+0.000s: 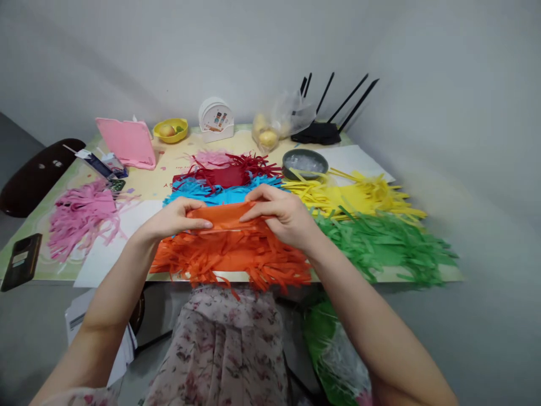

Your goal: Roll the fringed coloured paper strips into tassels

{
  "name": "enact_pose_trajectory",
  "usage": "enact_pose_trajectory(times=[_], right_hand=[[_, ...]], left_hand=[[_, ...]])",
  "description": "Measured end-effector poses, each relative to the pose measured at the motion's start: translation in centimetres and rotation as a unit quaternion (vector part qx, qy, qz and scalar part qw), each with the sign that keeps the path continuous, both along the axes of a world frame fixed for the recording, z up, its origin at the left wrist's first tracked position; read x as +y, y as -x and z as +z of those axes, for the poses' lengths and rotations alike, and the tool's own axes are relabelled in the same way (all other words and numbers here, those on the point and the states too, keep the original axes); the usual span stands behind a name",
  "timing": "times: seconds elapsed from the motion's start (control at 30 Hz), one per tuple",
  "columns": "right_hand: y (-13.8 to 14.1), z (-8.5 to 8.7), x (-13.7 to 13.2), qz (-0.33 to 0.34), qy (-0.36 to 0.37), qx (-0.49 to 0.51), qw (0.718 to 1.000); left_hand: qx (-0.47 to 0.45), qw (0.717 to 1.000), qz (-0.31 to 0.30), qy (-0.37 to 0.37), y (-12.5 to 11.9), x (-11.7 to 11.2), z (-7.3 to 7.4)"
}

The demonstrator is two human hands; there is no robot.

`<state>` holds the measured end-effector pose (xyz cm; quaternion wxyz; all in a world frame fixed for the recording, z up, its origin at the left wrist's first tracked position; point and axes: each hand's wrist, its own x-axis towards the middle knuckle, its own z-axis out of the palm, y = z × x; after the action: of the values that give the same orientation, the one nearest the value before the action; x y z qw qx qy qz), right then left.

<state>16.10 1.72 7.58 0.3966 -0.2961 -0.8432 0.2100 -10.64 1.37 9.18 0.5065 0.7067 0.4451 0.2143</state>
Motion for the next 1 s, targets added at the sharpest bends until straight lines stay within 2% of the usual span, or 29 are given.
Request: enact_pose_trajectory(times=[0.1, 0.17, 0.23, 0.3, 0.4, 0.47, 0.53, 0.6, 0.7, 0.87, 1.0], right_hand=[[-1.0, 0.8, 0.2, 0.056, 0.045, -0.054, 0.996], [-1.6, 1.6, 0.3, 0.115, 0.119, -0.107, 0.98], [-1.6, 2.3, 0.3, 0.13, 0.193, -0.134, 0.963], [-0.9, 2.4, 0.2, 0.083, 0.228, -0.144, 0.96], [0.8, 1.7, 0.1, -0.002, 0.212, -0.177, 0.961], [1.5, 1.0, 0.0, -0.032, 0.192, -0.183, 0.964], [1.7, 0.4, -0.2, -0.045, 0.194, -0.152, 0.968], [1.6, 0.1, -0.5, -0.038, 0.244, -0.092, 0.965], [1.3, -0.1, -1.4, -0.028, 0.328, 0.002, 0.944], [1.3, -0.9, -2.8, -0.052, 0.302, 0.112, 0.945], [1.4, -2.0, -3.3, -0.043, 0.319, 0.199, 0.926]], left_hand=[[0.061, 0.998, 0.001, -0.035, -0.1, -0.1, 0.3], [0.085, 0.994, 0.007, -0.065, 0.0, -0.1, 0.4], [0.108, 0.99, 0.006, -0.09, 0.0, -0.2, 0.4], [0.128, 0.986, -0.001, -0.11, -0.1, -0.3, 0.3], [0.142, 0.982, -0.007, -0.124, -0.2, -0.4, 0.0], [0.139, 0.982, -0.005, -0.13, -0.2, -0.5, -0.2], [0.125, 0.982, 0.007, -0.144, 0.0, -0.6, -0.4], [0.099, 0.983, 0.024, -0.154, 0.2, -0.8, -0.7], [0.032, 0.989, 0.044, -0.137, 0.3, -1.2, -1.3], [-0.108, 0.984, 0.117, -0.081, -0.2, -2.1, -2.5], [-0.19, 0.973, 0.124, -0.044, -0.5, -2.9, -3.0]])
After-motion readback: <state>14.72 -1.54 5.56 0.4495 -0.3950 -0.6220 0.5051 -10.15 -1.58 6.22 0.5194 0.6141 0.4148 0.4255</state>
